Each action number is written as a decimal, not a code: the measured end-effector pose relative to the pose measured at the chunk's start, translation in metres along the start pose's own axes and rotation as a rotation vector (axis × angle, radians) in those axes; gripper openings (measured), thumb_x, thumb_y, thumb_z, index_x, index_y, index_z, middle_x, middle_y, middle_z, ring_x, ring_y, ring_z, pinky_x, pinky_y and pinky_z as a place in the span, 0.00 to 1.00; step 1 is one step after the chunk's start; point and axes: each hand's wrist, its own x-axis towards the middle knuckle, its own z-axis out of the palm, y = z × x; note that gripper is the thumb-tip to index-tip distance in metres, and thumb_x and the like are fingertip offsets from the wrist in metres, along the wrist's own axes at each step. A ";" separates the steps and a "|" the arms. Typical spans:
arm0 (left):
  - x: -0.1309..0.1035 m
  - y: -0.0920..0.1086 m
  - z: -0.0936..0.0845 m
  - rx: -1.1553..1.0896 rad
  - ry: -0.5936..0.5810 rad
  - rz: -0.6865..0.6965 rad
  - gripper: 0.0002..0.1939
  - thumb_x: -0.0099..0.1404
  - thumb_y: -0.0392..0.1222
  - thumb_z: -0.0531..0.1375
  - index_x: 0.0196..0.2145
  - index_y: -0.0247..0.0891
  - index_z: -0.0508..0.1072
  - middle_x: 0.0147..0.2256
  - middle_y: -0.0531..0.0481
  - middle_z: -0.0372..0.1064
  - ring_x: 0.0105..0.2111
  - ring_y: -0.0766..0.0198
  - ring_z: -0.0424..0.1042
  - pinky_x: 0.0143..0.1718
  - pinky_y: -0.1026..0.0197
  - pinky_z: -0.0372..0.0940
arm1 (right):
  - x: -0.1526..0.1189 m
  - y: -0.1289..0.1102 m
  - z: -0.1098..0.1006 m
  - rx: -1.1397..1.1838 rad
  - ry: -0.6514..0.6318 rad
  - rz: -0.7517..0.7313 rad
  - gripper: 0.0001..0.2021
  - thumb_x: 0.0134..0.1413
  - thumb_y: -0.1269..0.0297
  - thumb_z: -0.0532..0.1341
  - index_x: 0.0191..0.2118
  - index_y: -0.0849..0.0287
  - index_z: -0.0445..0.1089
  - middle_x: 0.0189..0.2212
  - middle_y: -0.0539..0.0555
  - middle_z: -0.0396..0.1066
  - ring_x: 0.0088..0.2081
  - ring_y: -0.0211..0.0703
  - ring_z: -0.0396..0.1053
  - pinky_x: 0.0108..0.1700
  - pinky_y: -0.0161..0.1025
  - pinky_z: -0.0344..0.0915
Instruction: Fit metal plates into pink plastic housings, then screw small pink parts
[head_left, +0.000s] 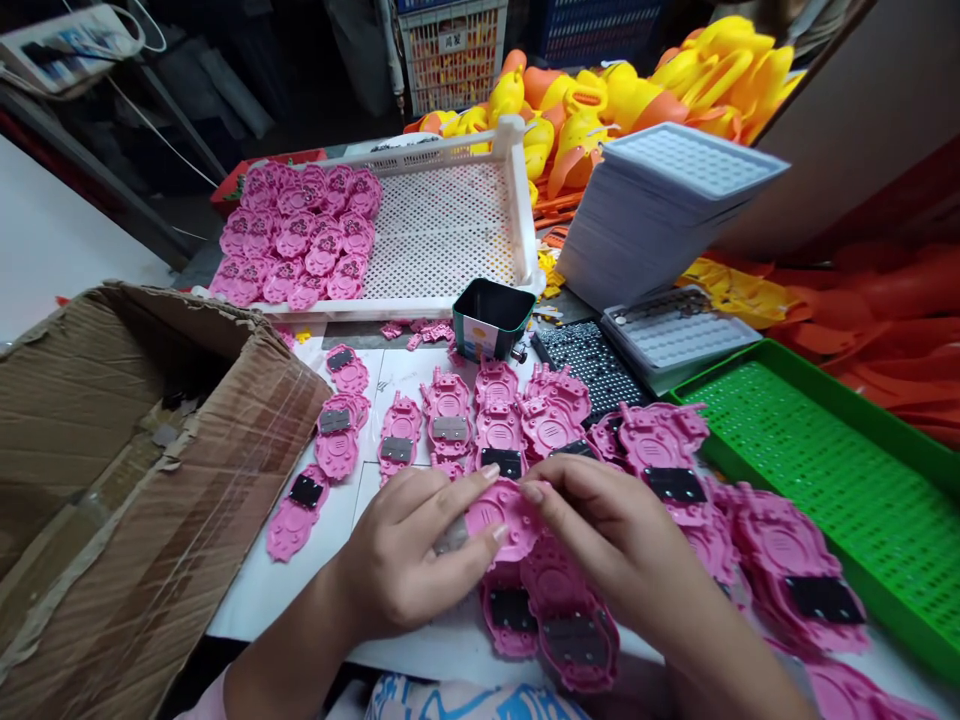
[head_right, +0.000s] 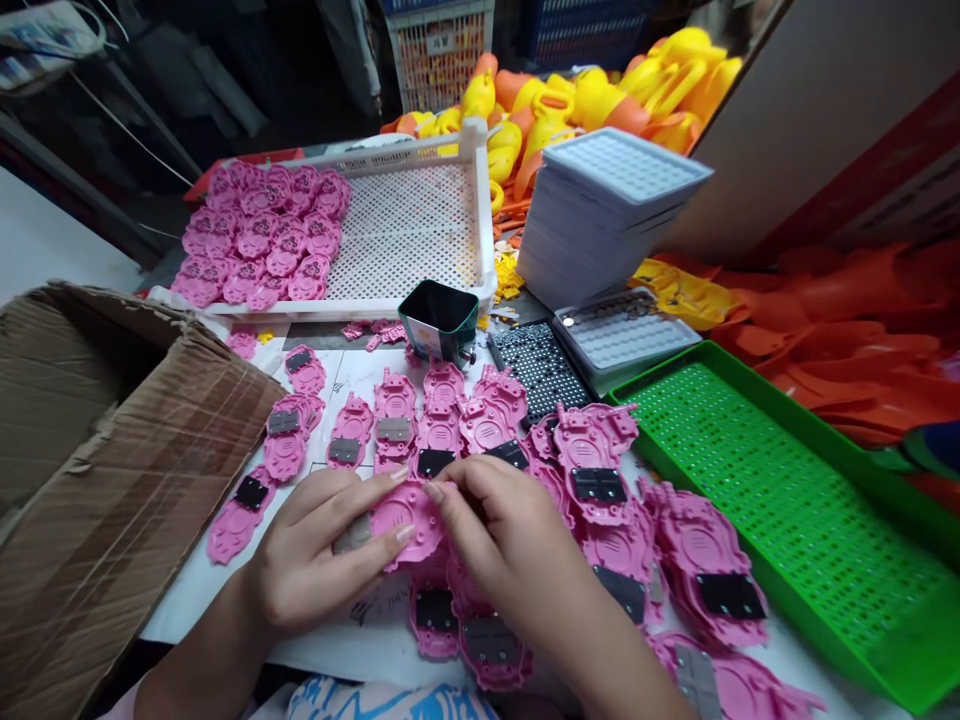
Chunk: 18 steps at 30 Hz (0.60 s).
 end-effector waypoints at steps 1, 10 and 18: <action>0.000 0.001 0.000 0.002 0.005 0.001 0.04 0.60 0.31 0.61 0.33 0.34 0.76 0.44 0.35 0.72 0.35 0.58 0.69 0.31 0.54 0.69 | -0.001 0.000 0.001 0.053 -0.007 0.044 0.11 0.59 0.59 0.55 0.29 0.58 0.69 0.23 0.51 0.68 0.25 0.35 0.63 0.26 0.33 0.60; -0.001 0.005 -0.002 -0.041 -0.002 0.002 0.08 0.58 0.29 0.61 0.37 0.32 0.75 0.47 0.34 0.71 0.37 0.58 0.69 0.33 0.55 0.69 | 0.000 -0.004 0.007 0.488 0.086 0.271 0.12 0.48 0.55 0.63 0.25 0.60 0.69 0.20 0.49 0.65 0.21 0.32 0.60 0.22 0.30 0.58; -0.010 0.006 -0.010 -0.719 -0.173 -0.667 0.34 0.62 0.47 0.61 0.62 0.41 0.57 0.53 0.36 0.68 0.49 0.52 0.71 0.48 0.52 0.69 | -0.006 -0.029 0.000 0.091 -0.010 0.084 0.10 0.56 0.61 0.57 0.27 0.58 0.70 0.21 0.50 0.67 0.23 0.34 0.62 0.24 0.32 0.59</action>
